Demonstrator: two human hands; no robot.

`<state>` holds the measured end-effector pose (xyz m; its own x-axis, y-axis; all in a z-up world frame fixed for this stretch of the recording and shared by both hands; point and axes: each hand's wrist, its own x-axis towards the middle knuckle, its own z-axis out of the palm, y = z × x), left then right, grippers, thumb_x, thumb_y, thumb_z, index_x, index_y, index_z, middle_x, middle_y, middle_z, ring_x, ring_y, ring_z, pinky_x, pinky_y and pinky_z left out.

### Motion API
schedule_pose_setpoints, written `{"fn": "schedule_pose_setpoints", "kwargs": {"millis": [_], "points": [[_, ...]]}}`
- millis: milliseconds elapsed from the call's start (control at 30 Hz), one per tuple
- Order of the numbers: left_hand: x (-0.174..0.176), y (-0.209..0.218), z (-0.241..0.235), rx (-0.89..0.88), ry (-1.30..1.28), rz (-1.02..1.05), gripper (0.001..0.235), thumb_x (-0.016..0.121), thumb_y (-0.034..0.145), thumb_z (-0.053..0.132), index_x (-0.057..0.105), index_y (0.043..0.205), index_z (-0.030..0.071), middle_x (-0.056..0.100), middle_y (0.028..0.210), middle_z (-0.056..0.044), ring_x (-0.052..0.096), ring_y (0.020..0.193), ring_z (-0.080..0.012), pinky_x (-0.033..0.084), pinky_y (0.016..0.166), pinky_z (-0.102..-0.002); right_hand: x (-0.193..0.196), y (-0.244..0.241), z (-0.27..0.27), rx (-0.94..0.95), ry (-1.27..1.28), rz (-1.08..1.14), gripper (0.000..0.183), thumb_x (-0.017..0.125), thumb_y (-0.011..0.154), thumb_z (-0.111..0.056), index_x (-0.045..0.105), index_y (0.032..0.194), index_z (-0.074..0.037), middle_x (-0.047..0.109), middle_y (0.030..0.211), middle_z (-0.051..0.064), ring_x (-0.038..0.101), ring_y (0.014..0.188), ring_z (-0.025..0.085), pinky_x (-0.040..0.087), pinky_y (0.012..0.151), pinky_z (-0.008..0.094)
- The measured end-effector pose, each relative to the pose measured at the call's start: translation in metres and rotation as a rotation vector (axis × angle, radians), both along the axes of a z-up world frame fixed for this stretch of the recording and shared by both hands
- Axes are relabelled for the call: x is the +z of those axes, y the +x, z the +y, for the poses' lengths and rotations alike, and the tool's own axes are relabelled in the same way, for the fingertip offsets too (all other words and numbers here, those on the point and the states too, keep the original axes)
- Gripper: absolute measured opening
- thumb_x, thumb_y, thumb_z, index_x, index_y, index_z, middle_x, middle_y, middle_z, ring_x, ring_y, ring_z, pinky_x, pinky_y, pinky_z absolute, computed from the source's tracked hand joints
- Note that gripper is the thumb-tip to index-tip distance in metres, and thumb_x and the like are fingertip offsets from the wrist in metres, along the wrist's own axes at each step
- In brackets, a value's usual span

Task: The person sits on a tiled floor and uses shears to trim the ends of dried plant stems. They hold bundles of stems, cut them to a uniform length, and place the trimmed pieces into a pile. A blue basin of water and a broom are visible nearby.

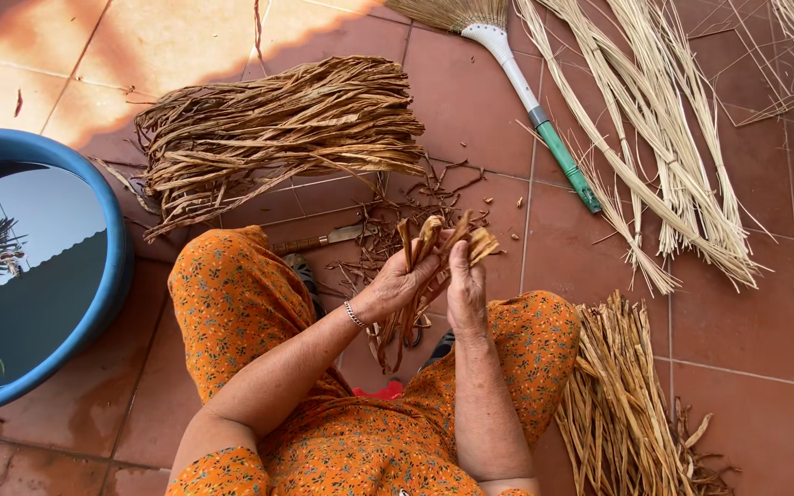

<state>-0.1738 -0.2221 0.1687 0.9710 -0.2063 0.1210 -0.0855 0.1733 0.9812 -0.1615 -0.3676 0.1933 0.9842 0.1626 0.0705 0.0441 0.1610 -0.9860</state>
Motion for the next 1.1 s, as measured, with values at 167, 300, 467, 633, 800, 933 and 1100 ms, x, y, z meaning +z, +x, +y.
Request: {"fn": "schedule_pose_setpoints", "kwargs": {"millis": [167, 300, 467, 633, 800, 933, 1100], "points": [[-0.009, -0.001, 0.003, 0.098, -0.004, -0.018, 0.035, 0.052, 0.111, 0.025, 0.053, 0.141, 0.008, 0.063, 0.131, -0.008, 0.062, 0.120, -0.0167, 0.055, 0.101, -0.035, -0.023, 0.000, 0.007, 0.061, -0.172, 0.162, 0.048, 0.045, 0.107, -0.043, 0.067, 0.131, -0.007, 0.073, 0.117, 0.011, 0.066, 0.116, 0.021, 0.055, 0.103, 0.044], [0.002, -0.002, 0.010, 0.057, -0.012, 0.093, 0.038, 0.052, 0.109, 0.026, 0.053, 0.143, 0.009, 0.064, 0.127, -0.007, 0.063, 0.117, -0.0165, 0.056, 0.098, -0.034, -0.028, 0.005, 0.011, 0.015, 0.016, 0.163, 0.043, 0.051, 0.106, -0.038, 0.061, 0.136, -0.009, 0.066, 0.134, 0.009, 0.058, 0.130, 0.019, 0.046, 0.114, 0.040], [0.009, -0.005, 0.013, 0.060, 0.033, 0.133, 0.034, 0.053, 0.109, 0.026, 0.059, 0.138, 0.009, 0.068, 0.123, -0.007, 0.065, 0.115, -0.0164, 0.057, 0.095, -0.034, -0.020, 0.007, 0.011, -0.022, 0.114, 0.201, 0.043, 0.049, 0.107, -0.039, 0.062, 0.136, -0.010, 0.067, 0.131, 0.009, 0.060, 0.125, 0.022, 0.049, 0.110, 0.041], [0.001, -0.007, 0.016, 0.029, 0.086, 0.180, 0.034, 0.053, 0.108, 0.025, 0.058, 0.139, 0.011, 0.067, 0.119, -0.007, 0.064, 0.109, -0.0179, 0.056, 0.090, -0.035, -0.005, 0.003, 0.013, 0.039, 0.056, 0.175, 0.044, 0.048, 0.109, -0.041, 0.066, 0.133, -0.008, 0.069, 0.132, 0.012, 0.064, 0.126, 0.022, 0.050, 0.113, 0.045], [-0.017, -0.005, 0.009, 0.058, 0.109, 0.005, 0.035, 0.050, 0.110, 0.023, 0.055, 0.141, 0.009, 0.066, 0.125, -0.007, 0.063, 0.116, -0.0182, 0.055, 0.094, -0.036, -0.006, 0.001, 0.019, 0.048, 0.066, 0.029, 0.045, 0.045, 0.113, -0.042, 0.061, 0.139, -0.009, 0.065, 0.141, 0.012, 0.061, 0.131, 0.021, 0.048, 0.117, 0.045], [-0.033, -0.005, 0.007, 0.000, 0.177, 0.095, 0.030, 0.050, 0.108, 0.019, 0.059, 0.133, 0.006, 0.069, 0.114, -0.008, 0.066, 0.103, -0.0185, 0.058, 0.087, -0.036, -0.024, 0.002, 0.031, -0.026, 0.020, -0.029, 0.045, 0.044, 0.110, -0.043, 0.057, 0.141, -0.013, 0.065, 0.137, 0.009, 0.064, 0.122, 0.020, 0.057, 0.106, 0.041], [-0.037, -0.011, 0.019, 0.011, 0.273, 0.233, 0.020, 0.052, 0.105, 0.016, 0.065, 0.112, 0.002, 0.063, 0.086, -0.001, 0.054, 0.074, -0.0118, 0.051, 0.063, -0.031, -0.027, 0.008, 0.029, 0.101, -0.079, 0.026, 0.046, 0.046, 0.114, -0.042, 0.062, 0.142, -0.009, 0.070, 0.129, 0.009, 0.067, 0.116, 0.019, 0.058, 0.102, 0.038]]}}
